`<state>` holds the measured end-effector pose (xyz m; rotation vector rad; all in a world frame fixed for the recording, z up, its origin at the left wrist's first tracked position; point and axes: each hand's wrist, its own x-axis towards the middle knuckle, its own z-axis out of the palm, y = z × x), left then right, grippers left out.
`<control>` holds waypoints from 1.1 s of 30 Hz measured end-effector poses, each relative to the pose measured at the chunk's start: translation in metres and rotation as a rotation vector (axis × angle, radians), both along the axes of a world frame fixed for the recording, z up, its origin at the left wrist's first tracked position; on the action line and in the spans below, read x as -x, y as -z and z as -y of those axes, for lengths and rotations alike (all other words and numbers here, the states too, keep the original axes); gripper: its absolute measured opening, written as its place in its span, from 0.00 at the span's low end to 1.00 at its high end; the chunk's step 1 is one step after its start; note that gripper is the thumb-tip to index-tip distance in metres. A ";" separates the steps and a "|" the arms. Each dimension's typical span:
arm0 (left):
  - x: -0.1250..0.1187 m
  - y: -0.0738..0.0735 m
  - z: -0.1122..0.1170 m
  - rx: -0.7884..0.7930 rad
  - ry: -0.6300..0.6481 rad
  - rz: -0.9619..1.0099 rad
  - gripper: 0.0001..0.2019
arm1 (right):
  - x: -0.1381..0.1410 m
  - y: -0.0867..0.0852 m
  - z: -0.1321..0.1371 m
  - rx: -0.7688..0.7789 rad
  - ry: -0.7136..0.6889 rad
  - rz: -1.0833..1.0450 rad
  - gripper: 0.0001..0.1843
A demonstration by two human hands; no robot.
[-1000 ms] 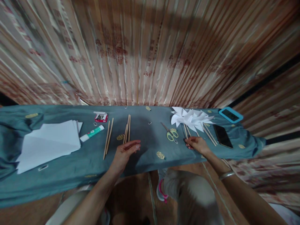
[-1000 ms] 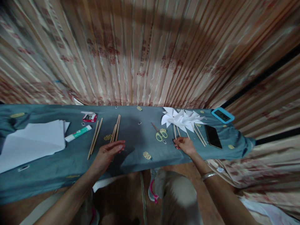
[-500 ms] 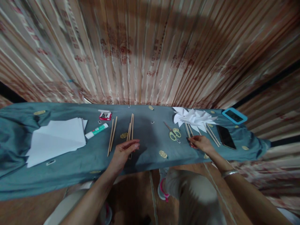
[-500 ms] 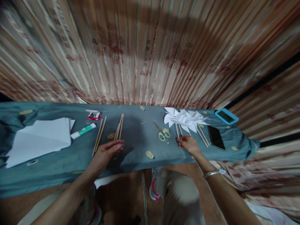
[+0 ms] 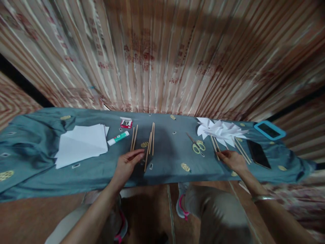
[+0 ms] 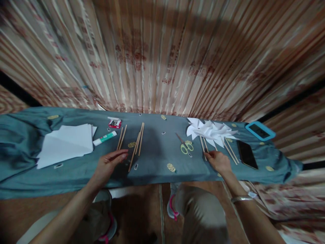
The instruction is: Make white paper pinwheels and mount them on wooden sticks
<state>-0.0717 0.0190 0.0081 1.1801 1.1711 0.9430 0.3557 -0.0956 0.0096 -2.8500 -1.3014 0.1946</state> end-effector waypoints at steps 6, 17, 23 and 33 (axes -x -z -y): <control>0.017 0.008 -0.002 -0.100 -0.024 -0.057 0.17 | 0.041 -0.018 0.001 -0.001 -0.049 0.217 0.19; 0.020 0.016 -0.001 -0.215 0.042 -0.163 0.08 | 0.187 -0.022 -0.094 -0.220 -0.544 -0.087 0.14; 0.020 0.020 -0.006 -0.252 0.063 -0.240 0.07 | 0.252 -0.004 -0.135 -0.340 -0.740 -0.282 0.12; 0.043 0.017 -0.016 -0.331 0.017 -0.365 0.08 | 0.280 0.027 -0.146 -0.525 -0.826 -0.326 0.11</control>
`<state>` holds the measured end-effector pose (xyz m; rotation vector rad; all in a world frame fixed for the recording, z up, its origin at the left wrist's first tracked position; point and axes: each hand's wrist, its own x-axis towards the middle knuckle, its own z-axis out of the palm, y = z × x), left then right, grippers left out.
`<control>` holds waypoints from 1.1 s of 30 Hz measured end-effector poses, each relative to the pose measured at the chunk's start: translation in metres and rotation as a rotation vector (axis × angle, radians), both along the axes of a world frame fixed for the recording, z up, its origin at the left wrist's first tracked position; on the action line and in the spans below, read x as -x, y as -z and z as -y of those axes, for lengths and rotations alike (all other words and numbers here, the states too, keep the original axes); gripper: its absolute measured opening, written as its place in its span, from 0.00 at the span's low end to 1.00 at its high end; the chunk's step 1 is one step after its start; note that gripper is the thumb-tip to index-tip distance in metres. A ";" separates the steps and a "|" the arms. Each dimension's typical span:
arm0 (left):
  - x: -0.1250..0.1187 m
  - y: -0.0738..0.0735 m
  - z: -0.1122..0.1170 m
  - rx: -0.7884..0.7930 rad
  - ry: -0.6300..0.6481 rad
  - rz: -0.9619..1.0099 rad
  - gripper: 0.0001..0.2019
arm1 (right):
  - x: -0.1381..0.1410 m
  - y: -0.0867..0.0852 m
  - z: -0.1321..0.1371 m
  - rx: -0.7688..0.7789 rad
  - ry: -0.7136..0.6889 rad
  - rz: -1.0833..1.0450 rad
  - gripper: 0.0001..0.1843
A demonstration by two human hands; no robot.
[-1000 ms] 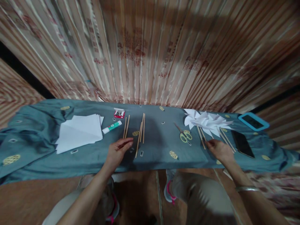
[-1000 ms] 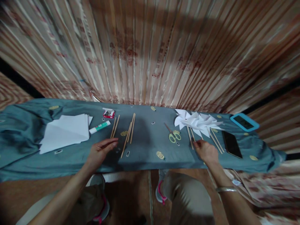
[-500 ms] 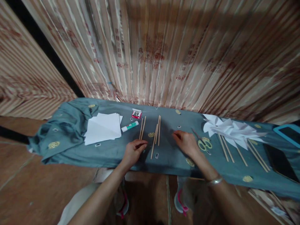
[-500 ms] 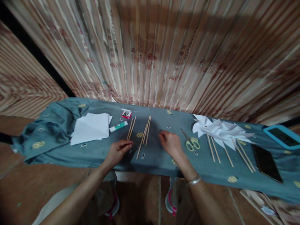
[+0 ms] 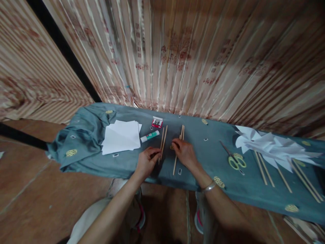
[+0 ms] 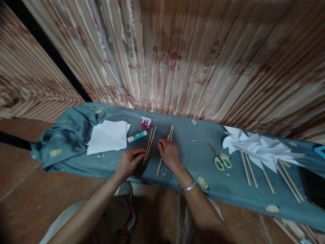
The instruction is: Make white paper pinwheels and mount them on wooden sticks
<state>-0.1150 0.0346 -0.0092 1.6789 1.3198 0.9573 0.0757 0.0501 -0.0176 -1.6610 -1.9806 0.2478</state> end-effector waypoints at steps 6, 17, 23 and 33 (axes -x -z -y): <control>0.020 0.000 -0.014 -0.157 -0.108 -0.187 0.12 | 0.003 0.014 0.003 -0.122 -0.070 -0.037 0.13; 0.035 -0.004 -0.037 -0.277 -0.136 -0.667 0.20 | 0.019 0.013 0.000 -0.094 -0.089 -0.052 0.14; 0.038 -0.003 -0.042 -0.257 -0.131 -0.687 0.18 | 0.015 0.018 0.001 -0.088 -0.113 -0.064 0.15; 0.078 0.005 -0.038 -0.186 -0.202 -0.676 0.25 | 0.007 0.021 0.002 -0.098 -0.123 -0.041 0.15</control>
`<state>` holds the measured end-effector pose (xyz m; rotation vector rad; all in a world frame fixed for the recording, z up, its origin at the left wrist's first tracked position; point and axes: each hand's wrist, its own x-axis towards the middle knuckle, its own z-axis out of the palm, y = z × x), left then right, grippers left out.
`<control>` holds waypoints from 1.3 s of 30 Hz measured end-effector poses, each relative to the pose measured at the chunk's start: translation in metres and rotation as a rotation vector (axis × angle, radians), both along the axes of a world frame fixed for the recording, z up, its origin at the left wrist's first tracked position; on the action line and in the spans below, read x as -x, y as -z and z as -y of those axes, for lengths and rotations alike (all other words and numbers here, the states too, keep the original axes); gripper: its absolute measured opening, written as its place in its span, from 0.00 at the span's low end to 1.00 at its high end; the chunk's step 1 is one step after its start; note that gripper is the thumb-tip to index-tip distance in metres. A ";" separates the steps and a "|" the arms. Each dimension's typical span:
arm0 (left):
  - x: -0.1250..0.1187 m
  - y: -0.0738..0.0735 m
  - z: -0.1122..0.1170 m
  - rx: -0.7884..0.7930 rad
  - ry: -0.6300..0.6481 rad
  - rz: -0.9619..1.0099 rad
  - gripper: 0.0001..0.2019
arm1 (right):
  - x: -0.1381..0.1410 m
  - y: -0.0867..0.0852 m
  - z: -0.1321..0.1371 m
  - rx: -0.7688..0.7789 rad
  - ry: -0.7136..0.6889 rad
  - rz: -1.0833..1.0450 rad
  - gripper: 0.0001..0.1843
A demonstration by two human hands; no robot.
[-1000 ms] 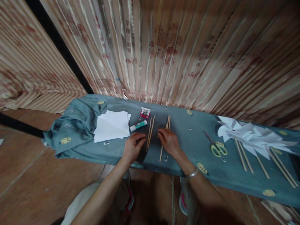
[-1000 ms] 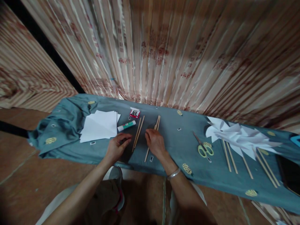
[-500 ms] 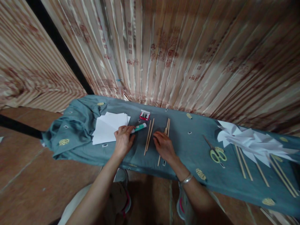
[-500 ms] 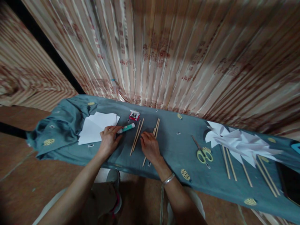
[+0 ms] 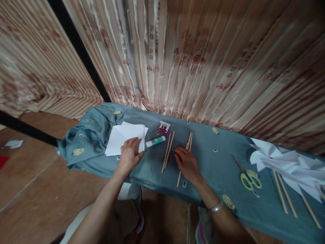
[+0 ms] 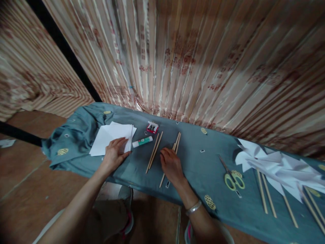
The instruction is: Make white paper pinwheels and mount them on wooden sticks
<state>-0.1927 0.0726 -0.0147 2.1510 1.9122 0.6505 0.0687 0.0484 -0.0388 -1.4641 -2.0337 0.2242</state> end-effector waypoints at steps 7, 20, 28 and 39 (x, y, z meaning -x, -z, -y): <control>-0.001 0.003 0.000 -0.037 0.010 0.050 0.21 | 0.000 -0.001 0.000 0.016 0.005 -0.025 0.15; 0.038 0.010 0.001 -0.028 0.119 0.077 0.16 | -0.003 0.004 0.000 -0.026 0.003 -0.006 0.15; 0.034 0.008 0.003 -0.054 0.073 0.215 0.18 | -0.003 0.003 0.000 -0.019 0.004 -0.022 0.14; 0.029 -0.006 0.003 -0.176 -0.155 0.372 0.13 | -0.003 0.003 0.000 -0.025 0.012 -0.027 0.14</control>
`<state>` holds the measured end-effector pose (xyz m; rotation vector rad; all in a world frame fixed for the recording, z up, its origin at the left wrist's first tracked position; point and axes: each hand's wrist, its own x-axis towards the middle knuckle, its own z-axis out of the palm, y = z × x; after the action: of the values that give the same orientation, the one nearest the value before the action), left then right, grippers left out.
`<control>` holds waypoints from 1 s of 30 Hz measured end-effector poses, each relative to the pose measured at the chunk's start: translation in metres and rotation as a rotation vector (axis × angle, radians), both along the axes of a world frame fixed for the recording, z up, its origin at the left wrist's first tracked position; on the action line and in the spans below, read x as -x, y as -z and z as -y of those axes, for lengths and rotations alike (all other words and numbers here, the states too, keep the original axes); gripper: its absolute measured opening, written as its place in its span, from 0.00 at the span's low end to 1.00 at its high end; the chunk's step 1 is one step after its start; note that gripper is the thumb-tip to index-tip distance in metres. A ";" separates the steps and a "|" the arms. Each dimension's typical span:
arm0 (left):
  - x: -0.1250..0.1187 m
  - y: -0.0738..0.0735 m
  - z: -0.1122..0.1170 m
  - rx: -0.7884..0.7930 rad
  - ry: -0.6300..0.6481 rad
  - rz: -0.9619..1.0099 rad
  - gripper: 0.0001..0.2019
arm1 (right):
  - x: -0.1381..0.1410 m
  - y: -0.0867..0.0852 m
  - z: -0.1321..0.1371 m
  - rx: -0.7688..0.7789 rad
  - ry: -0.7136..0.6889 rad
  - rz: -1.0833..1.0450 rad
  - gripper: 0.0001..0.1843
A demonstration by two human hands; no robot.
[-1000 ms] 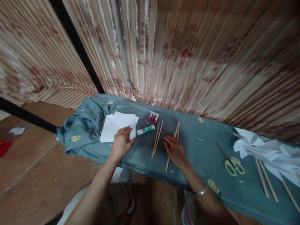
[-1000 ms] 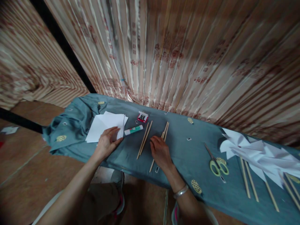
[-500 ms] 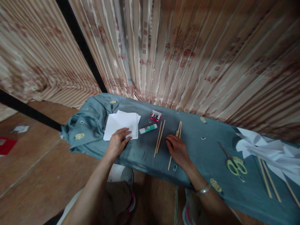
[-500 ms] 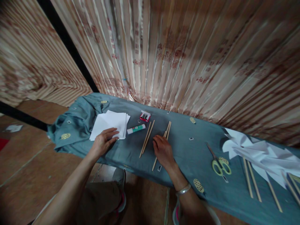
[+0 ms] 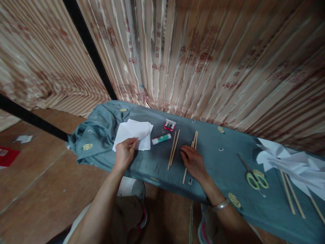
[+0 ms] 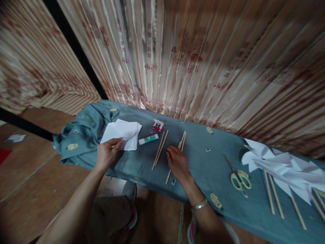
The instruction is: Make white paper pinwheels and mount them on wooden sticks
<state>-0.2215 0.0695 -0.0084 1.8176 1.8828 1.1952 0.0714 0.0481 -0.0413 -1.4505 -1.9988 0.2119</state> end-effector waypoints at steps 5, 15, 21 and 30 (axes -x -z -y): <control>-0.003 -0.004 -0.001 0.044 -0.105 0.222 0.10 | 0.000 0.000 0.000 -0.003 0.000 0.006 0.14; -0.006 -0.014 -0.006 0.012 -0.203 0.446 0.10 | 0.000 -0.003 0.001 -0.032 -0.012 -0.013 0.14; -0.039 -0.030 0.005 -0.089 0.027 0.600 0.10 | -0.007 -0.016 0.012 -0.001 0.026 -0.175 0.14; -0.145 -0.027 0.060 -0.119 0.818 0.239 0.10 | -0.064 -0.038 0.033 0.456 0.272 -1.179 0.31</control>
<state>-0.0764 0.0096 0.0188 2.0642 0.7930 1.1347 0.1358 0.0155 -0.0038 -1.3205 -0.8035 1.1474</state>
